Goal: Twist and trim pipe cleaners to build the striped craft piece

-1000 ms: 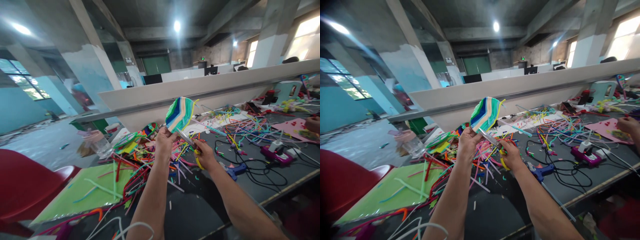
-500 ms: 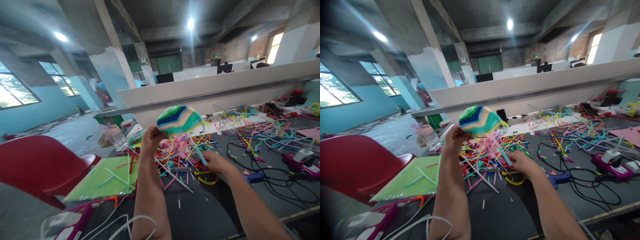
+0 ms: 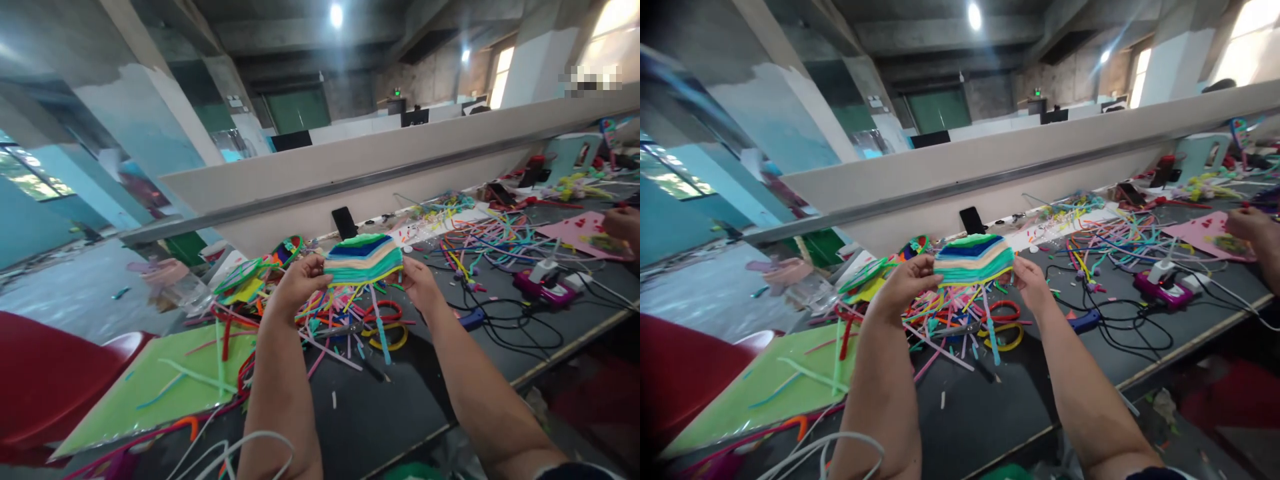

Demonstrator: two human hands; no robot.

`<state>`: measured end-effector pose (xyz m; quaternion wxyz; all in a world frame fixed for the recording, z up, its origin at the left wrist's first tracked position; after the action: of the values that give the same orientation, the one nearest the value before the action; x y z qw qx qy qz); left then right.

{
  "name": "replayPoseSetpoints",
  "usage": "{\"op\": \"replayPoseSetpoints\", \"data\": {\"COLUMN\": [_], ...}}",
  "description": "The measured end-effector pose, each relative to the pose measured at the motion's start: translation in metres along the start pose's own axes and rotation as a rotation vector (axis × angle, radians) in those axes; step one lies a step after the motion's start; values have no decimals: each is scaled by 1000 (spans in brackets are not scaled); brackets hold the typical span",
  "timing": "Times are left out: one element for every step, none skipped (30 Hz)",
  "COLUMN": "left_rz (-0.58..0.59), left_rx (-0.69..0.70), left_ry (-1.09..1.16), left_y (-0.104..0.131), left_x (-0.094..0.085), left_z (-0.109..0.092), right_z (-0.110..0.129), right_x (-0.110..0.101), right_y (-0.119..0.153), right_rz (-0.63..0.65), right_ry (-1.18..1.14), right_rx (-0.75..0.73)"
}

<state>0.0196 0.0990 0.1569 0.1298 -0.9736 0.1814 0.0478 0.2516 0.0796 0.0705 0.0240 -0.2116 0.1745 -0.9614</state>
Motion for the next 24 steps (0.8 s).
{"op": "replayPoseSetpoints", "data": {"left_rz": [-3, -11, -19, -24, -25, -26, -26, -22, -15, -12, -13, -12, -8, -1, 5, 13, 22, 26, 27, 27, 28, 32, 40, 55], "left_rx": [-8, -10, -8, -7, -7, -7, -7, -7, -8, -8, -7, -5, -5, -3, 0, 2, 3, 2, 2, 4, 6, 7, 5, 0], "left_ry": [-6, -10, -13, -17, -23, -28, -34, -40, -47, -54, -60, -65, -67, -66, -62, -59, -59, -60, -61, -61, -57, -50, -43, -42], "left_y": [-2, -3, -4, -5, -6, -7, -8, -8, -9, -9, -9, -9, -9, -9, -9, -9, -9, -9, -9, -9, -9, -9, -9, -9], "left_x": [1, 2, 1, 0, -1, -3, -4, -5, -6, -7, -8, -8, -9, -9, -9, -9, -9, -9, -9, -9, -10, -10, -9, -9], "left_z": [2, 4, 5, 7, 9, 11, 13, 14, 16, 17, 17, 18, 18, 19, 19, 19, 20, 20, 21, 21, 22, 23, 24, 25], "right_z": [-2, -5, -7, -9, -11, -12, -12, -13, -13, -14, -14, -14, -15, -15, -15, -15, -15, -14, -14, -13, -13, -14, -14, -15], "right_x": [-1, -3, -5, -8, -10, -11, -11, -12, -11, -11, -10, -10, -9, -9, -9, -9, -9, -9, -9, -9, -9, -10, -11, -12], "right_y": [-1, -2, -3, -4, -5, -5, -6, -6, -6, -7, -7, -7, -7, -7, -7, -6, -6, -6, -5, -5, -5, -5, -5, -6], "right_rz": [8, 4, -11, -30, -48, -59, -61, -60, -54, -46, -36, -28, -22, -17, -17, -20, -23, -24, -24, -25, -32, -48, -69, -94], "right_ry": [10, 15, 22, 36, 56, 80, 107, 133, 154, 168, 170, 155, 121, 76, 24, -25, -69, -100, -118, -124, -122, -116, -108, -102], "right_rx": [23, 42, 53, 54, 46, 34, 20, 4, -10, -20, -24, -23, -15, -2, 13, 26, 36, 46, 54, 61, 65, 68, 69, 68]}}
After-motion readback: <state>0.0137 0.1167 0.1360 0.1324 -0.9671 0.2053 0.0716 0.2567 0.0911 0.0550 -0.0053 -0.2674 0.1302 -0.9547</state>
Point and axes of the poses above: each hand's wrist, its own y-axis away from the middle knuckle, its own x-axis out of the palm, z = x × y, the point moved 6 cm from there along -y, towards the middle knuckle, and after that the axes turned 4 degrees about y, right-handed, at the moved point
